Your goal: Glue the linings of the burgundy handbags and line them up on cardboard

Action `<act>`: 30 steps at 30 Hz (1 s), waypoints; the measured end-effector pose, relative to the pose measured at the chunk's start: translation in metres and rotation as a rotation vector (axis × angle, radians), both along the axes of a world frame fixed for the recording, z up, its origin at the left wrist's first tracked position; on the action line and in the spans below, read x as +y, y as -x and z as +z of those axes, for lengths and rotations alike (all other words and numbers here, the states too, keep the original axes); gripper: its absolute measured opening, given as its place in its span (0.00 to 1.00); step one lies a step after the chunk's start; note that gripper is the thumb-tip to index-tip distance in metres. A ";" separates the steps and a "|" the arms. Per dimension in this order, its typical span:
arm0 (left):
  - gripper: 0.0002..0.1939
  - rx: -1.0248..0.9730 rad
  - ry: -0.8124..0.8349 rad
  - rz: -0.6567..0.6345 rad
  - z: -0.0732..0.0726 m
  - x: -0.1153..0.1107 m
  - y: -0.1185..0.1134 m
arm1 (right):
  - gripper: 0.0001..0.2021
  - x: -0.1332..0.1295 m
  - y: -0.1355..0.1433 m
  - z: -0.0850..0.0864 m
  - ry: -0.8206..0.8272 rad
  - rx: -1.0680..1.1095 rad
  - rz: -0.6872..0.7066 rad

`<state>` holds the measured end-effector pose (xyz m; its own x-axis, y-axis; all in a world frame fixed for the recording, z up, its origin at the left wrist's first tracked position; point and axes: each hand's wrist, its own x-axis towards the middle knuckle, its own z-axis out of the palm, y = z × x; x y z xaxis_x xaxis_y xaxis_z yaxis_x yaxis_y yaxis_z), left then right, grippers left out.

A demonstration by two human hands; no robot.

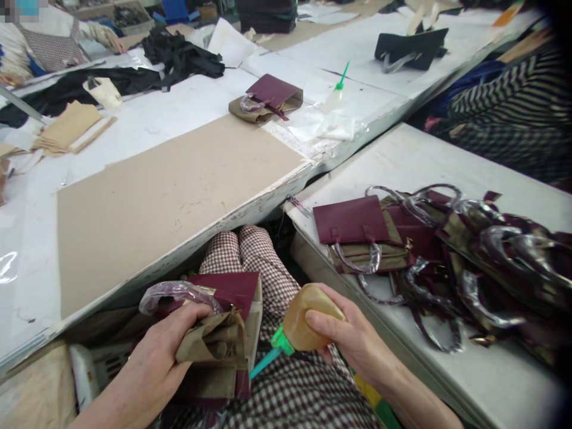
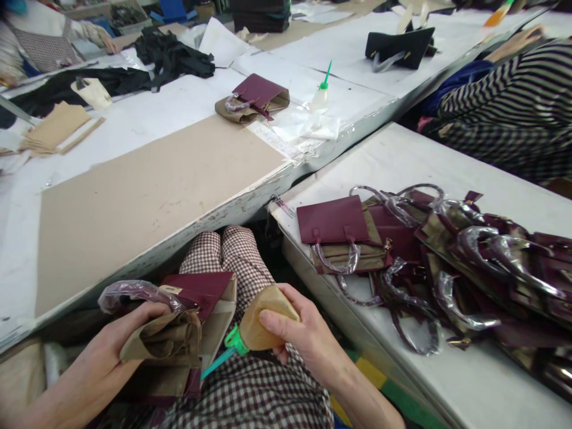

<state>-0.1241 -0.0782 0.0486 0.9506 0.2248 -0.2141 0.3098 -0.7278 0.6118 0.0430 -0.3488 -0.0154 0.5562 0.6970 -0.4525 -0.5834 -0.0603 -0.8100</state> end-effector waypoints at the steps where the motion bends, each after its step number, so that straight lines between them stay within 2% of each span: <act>1: 0.22 -0.001 0.012 0.005 0.001 0.000 0.000 | 0.18 0.000 0.004 0.002 -0.017 0.020 -0.016; 7: 0.20 0.024 0.106 0.030 0.005 0.004 -0.003 | 0.20 -0.004 0.012 0.002 -0.003 0.025 -0.069; 13: 0.16 0.080 0.195 0.014 0.009 0.005 -0.006 | 0.23 -0.010 0.002 -0.007 0.187 -0.229 -0.093; 16: 0.16 0.067 0.210 0.012 0.009 0.007 -0.006 | 0.24 -0.010 0.002 -0.006 0.238 -0.328 -0.113; 18: 0.16 0.053 0.215 0.024 0.006 0.010 -0.003 | 0.25 -0.009 0.006 0.000 0.212 -0.290 -0.121; 21: 0.16 0.037 0.239 0.049 -0.002 0.015 0.002 | 0.27 -0.005 0.018 0.015 0.114 -0.124 -0.145; 25: 0.14 0.044 0.270 0.085 -0.006 0.018 0.006 | 0.26 0.003 0.034 0.033 0.050 0.009 -0.251; 30: 0.14 -0.008 0.259 0.062 -0.003 0.015 0.003 | 0.26 0.007 0.035 0.038 0.026 0.021 -0.396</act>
